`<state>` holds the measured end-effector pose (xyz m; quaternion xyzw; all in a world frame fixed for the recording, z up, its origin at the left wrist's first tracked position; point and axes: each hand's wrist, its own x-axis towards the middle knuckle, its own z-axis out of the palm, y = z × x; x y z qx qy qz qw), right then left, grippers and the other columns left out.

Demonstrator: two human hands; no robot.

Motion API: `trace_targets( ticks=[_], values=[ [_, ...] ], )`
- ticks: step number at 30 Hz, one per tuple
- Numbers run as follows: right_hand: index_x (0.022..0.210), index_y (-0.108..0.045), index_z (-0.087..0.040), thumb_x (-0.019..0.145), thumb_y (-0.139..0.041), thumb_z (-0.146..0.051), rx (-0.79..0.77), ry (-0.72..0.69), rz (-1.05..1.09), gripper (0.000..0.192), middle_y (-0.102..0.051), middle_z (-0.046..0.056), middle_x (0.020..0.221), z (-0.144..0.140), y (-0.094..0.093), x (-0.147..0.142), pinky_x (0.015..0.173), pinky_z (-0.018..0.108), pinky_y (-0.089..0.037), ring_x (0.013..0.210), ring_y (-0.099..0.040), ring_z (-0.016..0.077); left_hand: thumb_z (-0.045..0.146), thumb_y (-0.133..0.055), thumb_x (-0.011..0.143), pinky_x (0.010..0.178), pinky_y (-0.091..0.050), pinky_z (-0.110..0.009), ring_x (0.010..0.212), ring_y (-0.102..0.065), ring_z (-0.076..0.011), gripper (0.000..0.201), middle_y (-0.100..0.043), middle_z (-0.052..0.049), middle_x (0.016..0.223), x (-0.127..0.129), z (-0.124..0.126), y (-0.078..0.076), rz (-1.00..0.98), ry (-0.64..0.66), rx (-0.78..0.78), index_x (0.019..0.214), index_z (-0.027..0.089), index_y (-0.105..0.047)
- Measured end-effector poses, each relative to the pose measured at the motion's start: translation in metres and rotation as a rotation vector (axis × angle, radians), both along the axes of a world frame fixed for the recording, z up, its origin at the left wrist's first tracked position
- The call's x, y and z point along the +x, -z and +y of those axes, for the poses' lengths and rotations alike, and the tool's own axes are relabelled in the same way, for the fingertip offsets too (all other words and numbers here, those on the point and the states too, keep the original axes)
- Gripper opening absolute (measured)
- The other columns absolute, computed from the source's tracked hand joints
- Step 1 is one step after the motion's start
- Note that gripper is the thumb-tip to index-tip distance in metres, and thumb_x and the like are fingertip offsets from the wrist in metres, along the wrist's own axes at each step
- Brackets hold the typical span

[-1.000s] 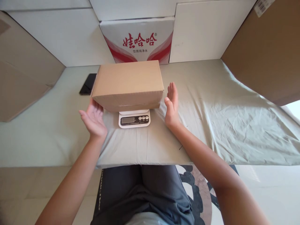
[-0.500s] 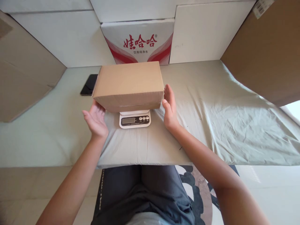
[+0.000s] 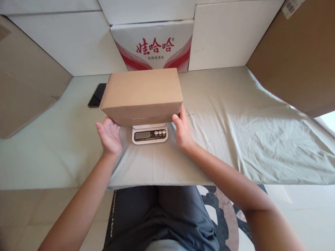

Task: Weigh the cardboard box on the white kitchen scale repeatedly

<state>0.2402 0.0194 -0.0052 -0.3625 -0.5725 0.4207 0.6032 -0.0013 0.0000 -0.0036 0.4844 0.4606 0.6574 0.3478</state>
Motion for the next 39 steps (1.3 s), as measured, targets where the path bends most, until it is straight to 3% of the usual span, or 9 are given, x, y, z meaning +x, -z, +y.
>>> trace_targets(
  ticks=[6,9,12,15,20,23,30,36,39],
  values=[
    [0.16,-0.037,-0.047,0.09,-0.045,-0.088,0.132,0.066,-0.109,0.081,-0.049,-0.002,0.169,0.024,-0.024,0.008,0.134,0.063,-0.041,0.167,-0.033,0.0392,0.096,-0.017,0.09,0.132,-0.037,-0.058,0.16,-0.044,-0.0407,0.098,-0.061,-0.009,0.158,0.008,0.001,-0.041,0.012,0.007,0.144,0.145,0.03,-0.065],
    [0.157,-0.042,-0.046,0.088,-0.034,-0.096,0.218,0.141,-0.165,0.086,-0.054,-0.003,0.162,0.061,-0.045,0.013,0.134,0.064,-0.039,0.17,-0.025,0.0419,0.095,-0.011,0.09,0.134,-0.037,-0.052,0.164,-0.039,-0.0357,0.099,-0.063,-0.006,0.157,0.007,0.035,-0.066,0.034,0.028,0.159,0.144,0.03,-0.063],
    [0.159,-0.039,-0.045,0.089,-0.037,-0.095,0.305,0.18,-0.154,0.086,-0.048,-0.007,0.168,0.106,-0.054,0.01,0.142,0.052,-0.029,0.172,-0.024,0.0318,0.068,0.012,0.104,0.133,-0.037,-0.042,0.163,-0.042,-0.0243,0.093,-0.063,-0.005,0.158,0.004,0.086,-0.074,0.016,0.052,0.115,0.15,0.025,-0.056],
    [0.161,-0.035,-0.043,0.086,-0.044,-0.096,0.29,0.184,-0.121,0.092,-0.046,-0.006,0.171,0.144,-0.041,0.0,0.144,0.045,-0.027,0.168,-0.031,0.0252,0.045,0.017,0.111,0.133,-0.036,-0.036,0.159,-0.047,-0.0174,0.084,-0.06,-0.004,0.162,0.003,0.131,-0.057,-0.09,0.076,0.077,0.153,0.017,-0.05],
    [0.158,-0.043,-0.034,0.075,-0.042,-0.102,0.083,0.152,-0.085,0.108,-0.059,0.004,0.158,0.168,-0.003,-0.012,0.142,0.048,-0.031,0.163,-0.042,0.0289,0.064,-0.013,0.113,0.134,-0.034,-0.042,0.159,-0.047,-0.0225,0.073,-0.056,-0.009,0.166,0.003,0.164,-0.006,-0.224,0.044,-0.076,0.15,0.021,-0.057],
    [0.155,-0.046,-0.029,0.073,-0.046,-0.103,0.029,0.113,-0.082,0.111,-0.06,0.008,0.157,0.166,0.009,-0.014,0.142,0.053,-0.028,0.163,-0.042,0.0311,0.067,-0.01,0.111,0.133,-0.034,-0.043,0.157,-0.05,-0.0224,0.077,-0.064,-0.006,0.16,-0.002,0.17,0.011,-0.233,0.049,-0.095,0.146,0.02,-0.062],
    [0.144,-0.052,-0.024,0.068,-0.055,-0.099,-0.051,0.103,-0.023,0.107,-0.061,0.013,0.158,0.167,0.014,-0.013,0.142,0.052,-0.028,0.162,-0.042,0.0313,0.068,-0.021,0.109,0.131,-0.037,-0.044,0.156,-0.052,-0.0248,0.072,-0.064,-0.01,0.159,-0.013,0.176,0.019,-0.262,0.08,-0.139,0.138,0.022,-0.068],
    [0.123,-0.055,-0.028,0.069,-0.066,-0.085,-0.154,0.116,-0.007,0.08,-0.066,0.011,0.151,0.172,0.018,-0.012,0.14,0.059,-0.032,0.155,-0.05,0.0345,0.082,-0.032,0.101,0.129,-0.041,-0.046,0.155,-0.054,-0.0298,0.081,-0.063,-0.013,0.159,-0.012,0.182,0.029,-0.229,0.043,-0.127,0.138,0.02,-0.07],
    [0.13,-0.052,-0.026,0.073,-0.066,-0.073,-0.138,0.116,-0.011,0.076,-0.063,0.012,0.155,0.17,0.017,-0.012,0.14,0.058,-0.031,0.154,-0.051,0.0334,0.073,-0.036,0.105,0.133,-0.035,-0.047,0.158,-0.049,-0.0304,0.073,-0.061,-0.013,0.162,-0.014,0.185,0.031,-0.228,0.023,-0.114,0.144,0.019,-0.067]
  ],
)
